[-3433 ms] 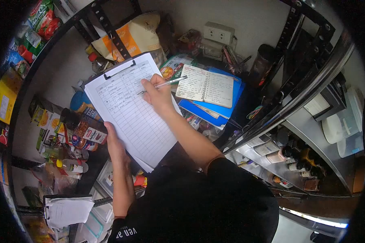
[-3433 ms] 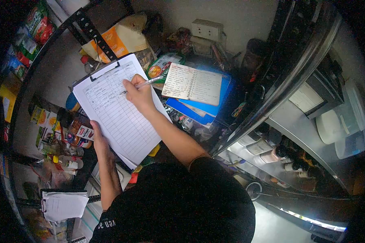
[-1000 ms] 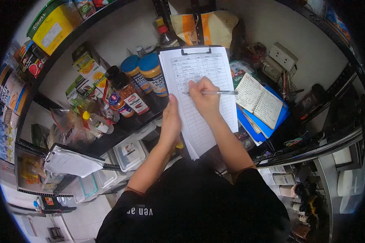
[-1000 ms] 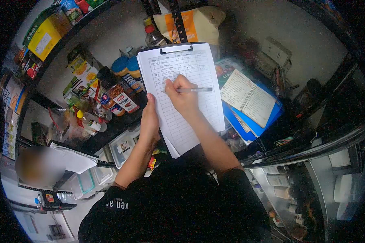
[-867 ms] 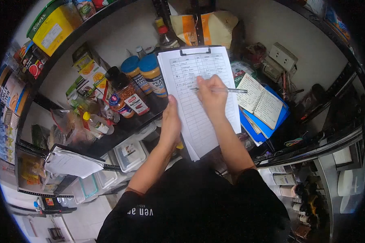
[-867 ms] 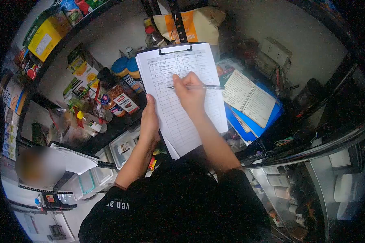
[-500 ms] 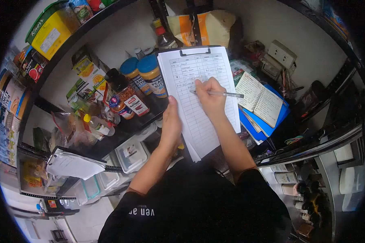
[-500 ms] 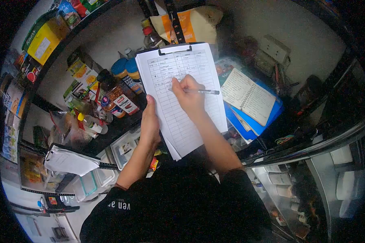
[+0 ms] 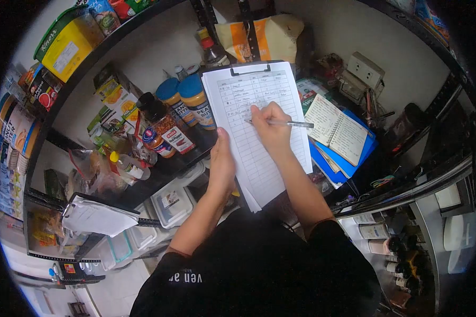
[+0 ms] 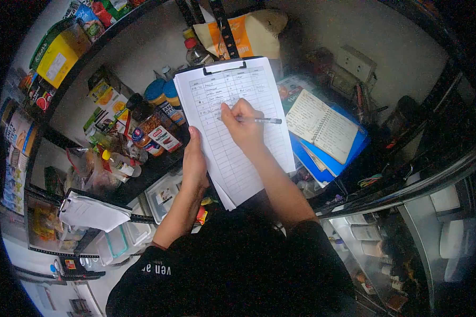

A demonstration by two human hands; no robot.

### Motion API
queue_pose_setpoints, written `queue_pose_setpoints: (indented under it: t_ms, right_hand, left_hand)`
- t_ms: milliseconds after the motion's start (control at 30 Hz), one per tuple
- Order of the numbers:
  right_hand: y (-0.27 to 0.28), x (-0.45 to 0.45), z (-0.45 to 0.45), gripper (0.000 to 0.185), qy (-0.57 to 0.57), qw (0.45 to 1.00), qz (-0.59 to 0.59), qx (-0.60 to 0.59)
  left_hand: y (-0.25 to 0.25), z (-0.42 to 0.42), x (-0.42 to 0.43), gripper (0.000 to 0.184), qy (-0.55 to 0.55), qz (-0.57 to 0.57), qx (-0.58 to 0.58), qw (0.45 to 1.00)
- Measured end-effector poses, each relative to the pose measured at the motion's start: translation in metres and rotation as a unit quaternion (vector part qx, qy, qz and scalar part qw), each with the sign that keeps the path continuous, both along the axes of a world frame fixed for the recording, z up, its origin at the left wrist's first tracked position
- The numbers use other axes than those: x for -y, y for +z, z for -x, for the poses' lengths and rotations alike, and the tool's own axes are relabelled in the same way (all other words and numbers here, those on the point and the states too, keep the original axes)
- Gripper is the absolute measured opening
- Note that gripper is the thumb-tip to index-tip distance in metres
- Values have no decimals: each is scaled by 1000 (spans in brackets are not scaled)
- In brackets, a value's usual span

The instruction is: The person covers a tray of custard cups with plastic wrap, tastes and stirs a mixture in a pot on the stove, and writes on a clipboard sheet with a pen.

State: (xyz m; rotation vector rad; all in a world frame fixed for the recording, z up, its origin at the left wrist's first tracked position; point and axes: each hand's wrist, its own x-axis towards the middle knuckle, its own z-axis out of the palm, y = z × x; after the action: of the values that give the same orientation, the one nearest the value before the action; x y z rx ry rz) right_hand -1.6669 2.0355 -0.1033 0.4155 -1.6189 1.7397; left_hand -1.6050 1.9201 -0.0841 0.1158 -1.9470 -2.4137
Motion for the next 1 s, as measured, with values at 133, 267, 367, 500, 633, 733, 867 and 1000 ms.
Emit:
queue_pose_setpoints:
  t_ms: [133, 267, 367, 500, 633, 733, 867, 1000]
  right_hand:
    - [-1, 0, 1, 31, 6, 1000, 2, 4]
    - [-1, 0, 1, 32, 5, 1000, 0, 7]
    - [-2, 0, 1, 32, 3, 1000, 4, 15]
    - [1, 0, -2, 32, 7, 1000, 2, 27]
    - [0, 1, 1, 32, 4, 1000, 9, 19]
    - [1, 2, 0, 31, -2, 1000, 8, 12]
    - [4, 0, -2, 31, -3, 1000, -21, 16]
    - [-1, 0, 3, 32, 7, 1000, 6, 27]
  left_hand:
    - [6, -2, -3, 71, -2, -5, 5, 1000]
    - [14, -7, -5, 73, -4, -4, 30, 1000]
    - [13, -6, -4, 74, -10, -11, 24, 1000]
    - [17, -9, -7, 75, 0, -2, 25, 1000]
    - [14, -7, -4, 76, -5, 16, 30, 999]
    - [13, -6, -3, 77, 0, 24, 31, 999]
    - [14, -8, -5, 77, -4, 9, 30, 999]
    - [9, -4, -3, 75, -6, 9, 25, 1000]
